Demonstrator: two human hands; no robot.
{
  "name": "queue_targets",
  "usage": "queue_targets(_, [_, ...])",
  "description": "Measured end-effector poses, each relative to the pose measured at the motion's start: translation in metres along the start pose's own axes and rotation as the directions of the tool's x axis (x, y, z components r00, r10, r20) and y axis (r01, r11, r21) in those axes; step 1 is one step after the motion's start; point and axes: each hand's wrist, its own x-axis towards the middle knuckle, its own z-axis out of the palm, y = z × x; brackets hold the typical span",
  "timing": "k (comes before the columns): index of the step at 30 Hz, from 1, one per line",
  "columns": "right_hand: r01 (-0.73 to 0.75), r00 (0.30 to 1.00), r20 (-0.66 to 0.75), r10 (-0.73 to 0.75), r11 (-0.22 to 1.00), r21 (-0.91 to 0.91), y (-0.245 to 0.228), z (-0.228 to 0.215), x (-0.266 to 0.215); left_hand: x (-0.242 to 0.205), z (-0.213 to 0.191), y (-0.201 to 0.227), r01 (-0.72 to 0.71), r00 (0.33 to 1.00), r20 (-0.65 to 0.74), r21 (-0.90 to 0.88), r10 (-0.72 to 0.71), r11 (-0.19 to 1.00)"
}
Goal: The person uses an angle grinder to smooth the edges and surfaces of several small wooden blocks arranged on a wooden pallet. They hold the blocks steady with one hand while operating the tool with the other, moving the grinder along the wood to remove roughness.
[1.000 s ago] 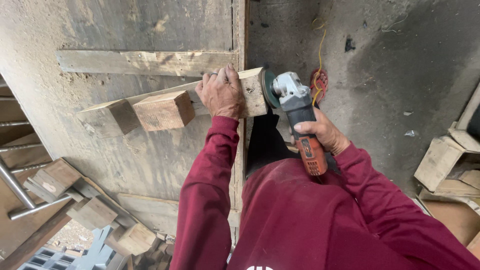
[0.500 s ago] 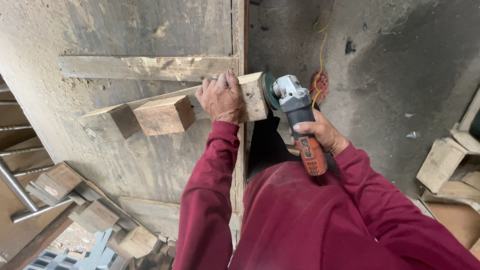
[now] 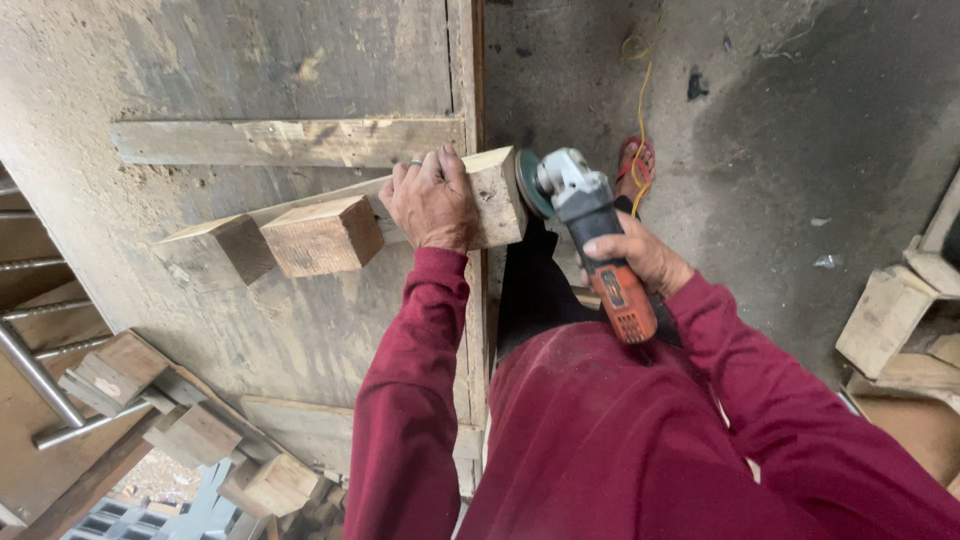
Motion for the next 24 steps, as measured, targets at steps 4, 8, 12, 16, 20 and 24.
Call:
queue_targets(4, [-0.047, 0.999, -0.006, 0.047, 0.999, 0.015, -0.002, 0.002, -0.001, 0.001, -0.002, 0.001, -0.066, 0.996, -0.07, -0.034, 0.063, 0.997])
queue_targets(8, [-0.012, 0.999, 0.048, 0.01, 0.999, 0.046, -0.011, 0.004, 0.009, 0.001, -0.004, 0.002, -0.003, 1.0, 0.006, -0.014, 0.003, 1.0])
queue_targets(12, [-0.023, 0.996, 0.093, 0.009, 0.988, 0.152, -0.008, 0.01, 0.0, 0.002, -0.003, 0.002, -0.029, 1.0, -0.005, -0.01, 0.029, 1.0])
queue_targets(16, [-0.08, 0.996, 0.047, 0.074, 0.987, 0.139, -0.007, 0.011, -0.006, 0.003, -0.004, 0.004, -0.059, 0.997, -0.05, -0.013, 0.058, 0.998])
queue_targets(20, [-0.037, 0.997, 0.075, 0.027, 0.991, 0.131, -0.006, 0.007, 0.006, -0.006, -0.007, 0.001, -0.022, 1.0, 0.0, -0.007, 0.022, 1.0])
queue_targets(24, [-0.081, 0.995, 0.073, 0.07, 0.982, 0.17, 0.0, -0.001, 0.005, 0.005, -0.003, 0.004, -0.055, 0.998, -0.036, 0.001, 0.055, 0.998])
